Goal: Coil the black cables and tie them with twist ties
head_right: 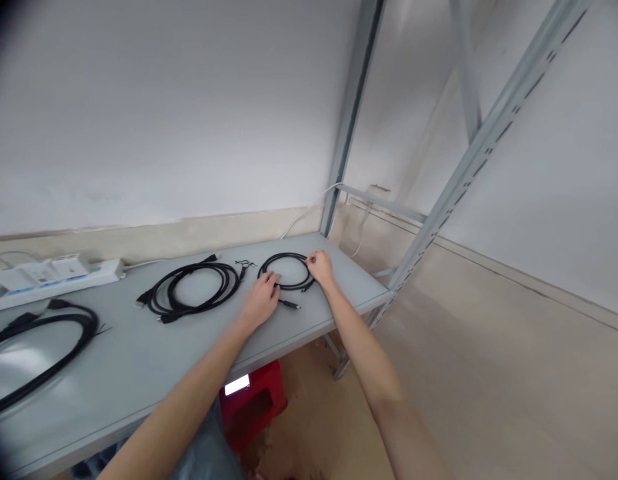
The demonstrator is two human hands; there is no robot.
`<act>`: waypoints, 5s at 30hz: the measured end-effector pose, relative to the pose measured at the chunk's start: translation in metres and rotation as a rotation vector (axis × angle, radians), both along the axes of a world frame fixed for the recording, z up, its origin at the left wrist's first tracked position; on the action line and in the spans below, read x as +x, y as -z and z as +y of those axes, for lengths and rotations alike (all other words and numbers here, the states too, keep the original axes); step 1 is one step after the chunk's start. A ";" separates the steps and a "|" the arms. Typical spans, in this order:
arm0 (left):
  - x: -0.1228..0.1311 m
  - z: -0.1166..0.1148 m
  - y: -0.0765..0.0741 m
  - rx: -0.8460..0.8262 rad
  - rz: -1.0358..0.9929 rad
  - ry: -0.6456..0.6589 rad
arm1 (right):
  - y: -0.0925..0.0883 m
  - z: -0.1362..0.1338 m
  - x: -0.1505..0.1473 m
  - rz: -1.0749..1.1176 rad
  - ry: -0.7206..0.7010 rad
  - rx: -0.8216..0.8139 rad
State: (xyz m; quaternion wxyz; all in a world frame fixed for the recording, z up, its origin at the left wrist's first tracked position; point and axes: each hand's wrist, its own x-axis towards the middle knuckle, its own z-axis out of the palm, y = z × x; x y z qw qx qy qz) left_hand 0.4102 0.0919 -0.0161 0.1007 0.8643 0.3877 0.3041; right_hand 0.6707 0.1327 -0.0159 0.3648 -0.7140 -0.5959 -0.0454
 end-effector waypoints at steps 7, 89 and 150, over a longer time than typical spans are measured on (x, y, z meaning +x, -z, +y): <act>0.000 -0.001 0.004 0.060 0.058 0.059 | -0.014 -0.014 -0.016 0.011 -0.179 0.258; -0.291 0.029 -0.059 0.323 0.260 -0.360 | -0.075 -0.001 -0.335 0.334 -0.837 -0.342; -0.314 0.038 -0.049 0.439 0.068 -0.225 | -0.080 -0.008 -0.373 1.938 -0.550 -0.872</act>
